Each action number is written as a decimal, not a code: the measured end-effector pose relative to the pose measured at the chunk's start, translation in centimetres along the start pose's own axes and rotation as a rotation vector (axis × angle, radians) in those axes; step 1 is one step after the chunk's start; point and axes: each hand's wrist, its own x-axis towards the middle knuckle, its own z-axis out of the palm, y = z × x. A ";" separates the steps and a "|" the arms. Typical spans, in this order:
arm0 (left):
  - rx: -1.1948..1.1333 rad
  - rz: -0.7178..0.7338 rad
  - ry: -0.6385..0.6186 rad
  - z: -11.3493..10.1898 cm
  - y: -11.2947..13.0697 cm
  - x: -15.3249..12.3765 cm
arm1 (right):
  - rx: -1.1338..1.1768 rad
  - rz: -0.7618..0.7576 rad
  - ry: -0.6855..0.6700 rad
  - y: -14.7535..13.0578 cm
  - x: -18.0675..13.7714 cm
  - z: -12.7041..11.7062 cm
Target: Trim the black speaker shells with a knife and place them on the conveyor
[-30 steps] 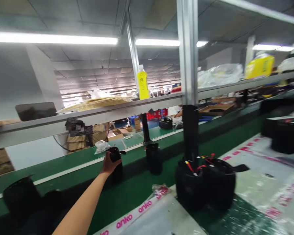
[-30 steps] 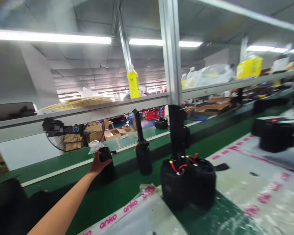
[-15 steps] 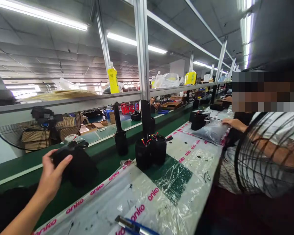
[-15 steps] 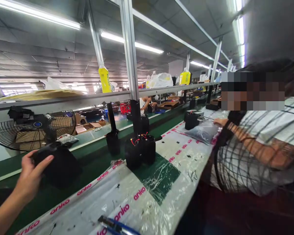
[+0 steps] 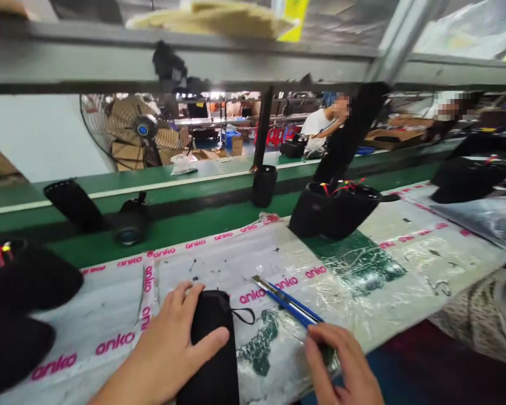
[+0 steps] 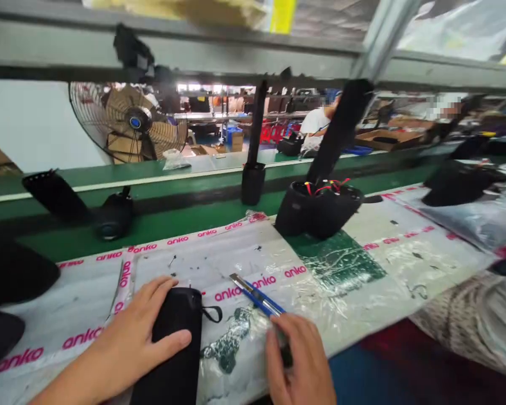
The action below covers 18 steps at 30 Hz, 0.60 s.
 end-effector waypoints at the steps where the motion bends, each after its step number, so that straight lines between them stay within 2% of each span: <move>1: 0.008 0.023 -0.017 -0.5 0.1 0.2 | -0.030 -0.020 -0.027 0.5 1.1 0.1; 5: -0.231 0.194 -0.085 -1.4 -0.9 1.5 | -0.158 -0.051 -0.193 1.7 4.2 1.9; 8: -0.428 0.326 -0.121 -0.9 -2.7 2.5 | -0.202 -0.018 -0.305 2.4 4.7 3.2; 10: -0.504 0.346 -0.155 -0.5 -4.1 3.0 | -0.207 0.039 -0.351 2.7 4.5 3.6; 14: -0.623 0.363 -0.219 0.0 -6.4 3.5 | -0.149 0.194 -0.386 3.0 4.5 2.9; 18: -0.667 0.379 -0.247 -0.5 -7.2 3.9 | -0.029 0.374 -0.383 2.4 5.2 1.5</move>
